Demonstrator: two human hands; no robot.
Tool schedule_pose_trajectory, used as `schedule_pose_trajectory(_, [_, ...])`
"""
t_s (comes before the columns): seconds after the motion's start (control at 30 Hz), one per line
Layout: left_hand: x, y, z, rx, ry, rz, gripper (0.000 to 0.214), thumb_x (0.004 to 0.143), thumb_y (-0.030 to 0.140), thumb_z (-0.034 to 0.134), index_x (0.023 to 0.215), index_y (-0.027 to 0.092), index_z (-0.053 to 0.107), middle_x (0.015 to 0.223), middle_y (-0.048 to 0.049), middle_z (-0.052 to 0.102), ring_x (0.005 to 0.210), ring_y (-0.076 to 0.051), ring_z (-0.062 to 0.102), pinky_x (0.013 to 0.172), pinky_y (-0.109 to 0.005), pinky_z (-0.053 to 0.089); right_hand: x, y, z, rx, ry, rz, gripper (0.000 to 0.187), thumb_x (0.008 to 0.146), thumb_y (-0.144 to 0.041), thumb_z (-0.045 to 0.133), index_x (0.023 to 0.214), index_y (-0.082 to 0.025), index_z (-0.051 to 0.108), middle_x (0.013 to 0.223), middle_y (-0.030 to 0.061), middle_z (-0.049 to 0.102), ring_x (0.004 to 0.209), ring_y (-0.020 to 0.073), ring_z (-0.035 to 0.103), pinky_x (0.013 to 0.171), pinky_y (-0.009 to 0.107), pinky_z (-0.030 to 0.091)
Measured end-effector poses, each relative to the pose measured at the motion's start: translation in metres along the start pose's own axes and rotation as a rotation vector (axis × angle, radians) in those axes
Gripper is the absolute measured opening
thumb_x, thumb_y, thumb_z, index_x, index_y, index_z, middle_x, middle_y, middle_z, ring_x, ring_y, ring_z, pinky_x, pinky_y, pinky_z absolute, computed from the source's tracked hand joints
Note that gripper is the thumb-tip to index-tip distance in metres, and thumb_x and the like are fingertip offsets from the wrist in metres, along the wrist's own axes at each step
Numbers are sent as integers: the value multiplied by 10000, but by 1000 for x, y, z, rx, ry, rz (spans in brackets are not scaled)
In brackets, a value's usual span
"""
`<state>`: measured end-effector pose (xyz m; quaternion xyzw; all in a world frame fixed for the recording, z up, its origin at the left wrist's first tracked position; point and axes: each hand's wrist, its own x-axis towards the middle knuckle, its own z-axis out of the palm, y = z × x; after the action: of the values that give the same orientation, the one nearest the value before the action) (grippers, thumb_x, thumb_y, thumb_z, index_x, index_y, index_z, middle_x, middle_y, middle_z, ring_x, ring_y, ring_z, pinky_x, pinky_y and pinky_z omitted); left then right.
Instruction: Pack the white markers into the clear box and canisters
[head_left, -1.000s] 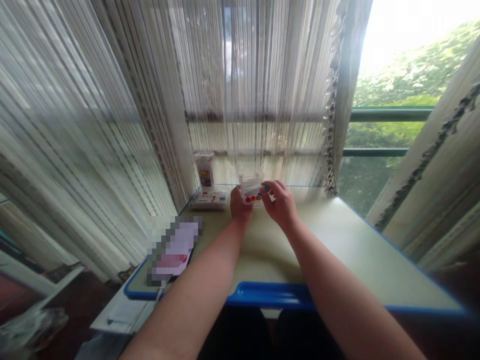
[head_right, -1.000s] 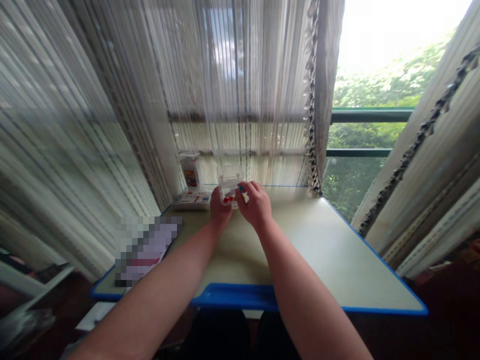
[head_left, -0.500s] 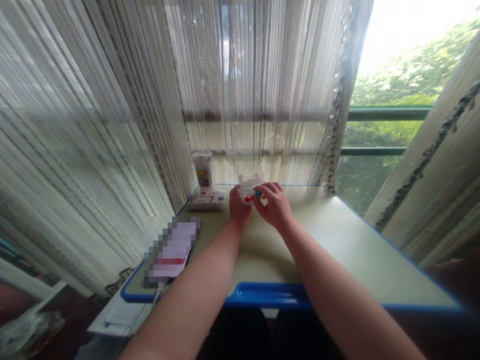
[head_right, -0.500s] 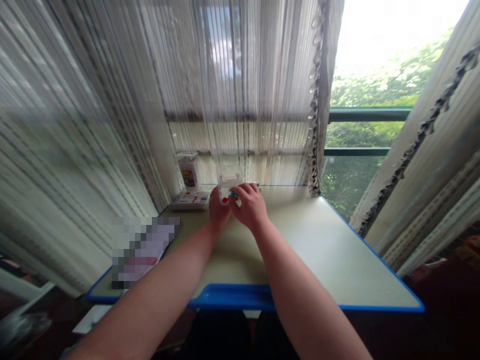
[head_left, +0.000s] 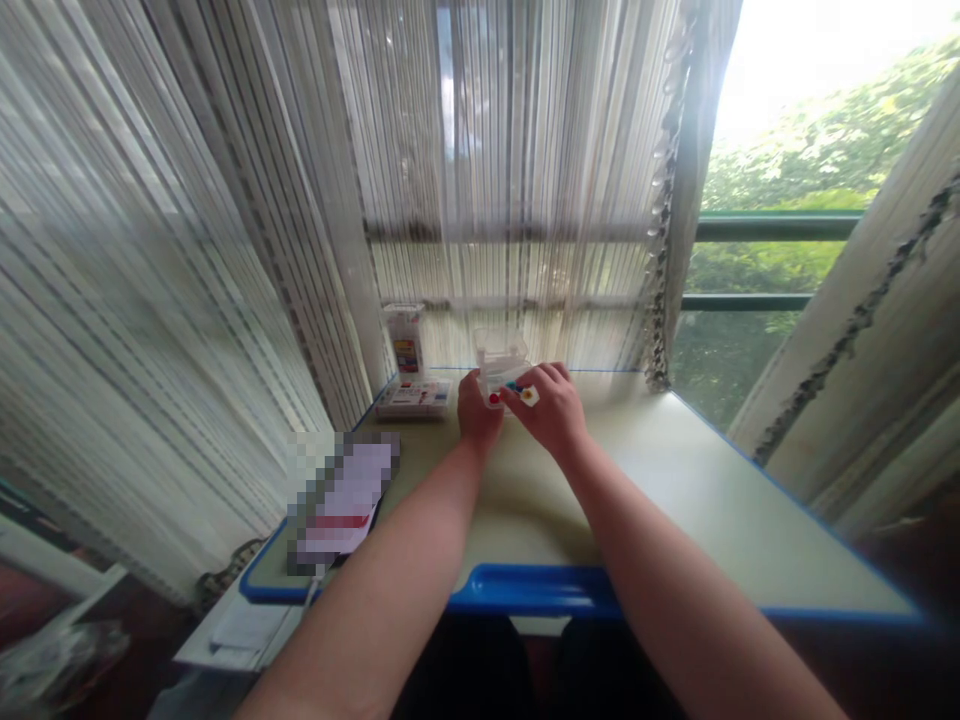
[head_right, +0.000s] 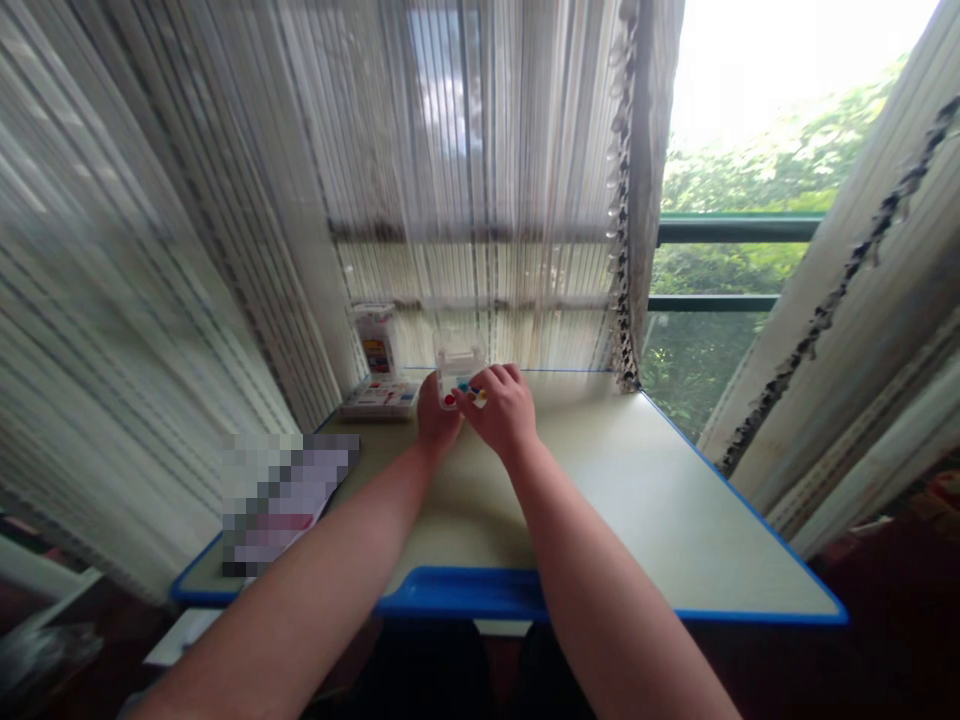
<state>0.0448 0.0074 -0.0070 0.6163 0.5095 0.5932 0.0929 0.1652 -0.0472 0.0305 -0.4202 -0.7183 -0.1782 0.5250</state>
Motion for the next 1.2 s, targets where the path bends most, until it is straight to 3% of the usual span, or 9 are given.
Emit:
schedule_pose_trajectory(0.27, [1, -2, 2, 39, 0, 12, 293, 682, 275, 617, 954, 196, 541, 929, -62, 609, 948, -257, 577, 800, -401, 486, -2, -1, 1, -10, -41, 11, 220, 772, -369, 596, 620, -223, 535, 748, 50, 571, 808, 209, 469, 742, 334, 433])
schedule_pose_trajectory(0.37, [1, -2, 2, 29, 19, 9, 300, 665, 253, 636, 945, 195, 543, 934, -68, 611, 954, -264, 579, 815, -402, 485, -2, -2, -1, -10, -31, 16, 96, 763, -301, 578, 743, -209, 600, 845, 69, 584, 841, 213, 476, 768, 341, 437])
schedule_pose_trajectory(0.53, [-1, 1, -1, 17, 39, 33, 270, 684, 197, 598, 948, 197, 542, 953, -71, 610, 980, -256, 570, 862, -407, 468, -1, -1, -2, 22, -101, 2, 229, 780, -208, 520, 965, -217, 655, 1023, 72, 625, 963, 236, 473, 854, 380, 430])
schedule_pose_trajectory(0.83, [0, 6, -2, 44, 23, 5, 260, 681, 211, 606, 933, 198, 541, 937, -73, 605, 974, -260, 563, 873, -401, 462, -1, 3, 3, 3, -83, 47, 146, 785, -265, 553, 840, -211, 678, 956, 77, 624, 924, 233, 493, 852, 376, 440])
schedule_pose_trajectory(1.2, [0, 4, -1, 34, 26, 9, 247, 685, 231, 608, 919, 195, 540, 930, -72, 607, 955, -253, 571, 860, -403, 469, -3, 5, 4, 3, -83, 25, 176, 796, -259, 534, 876, -218, 685, 977, 79, 607, 928, 231, 477, 819, 369, 448])
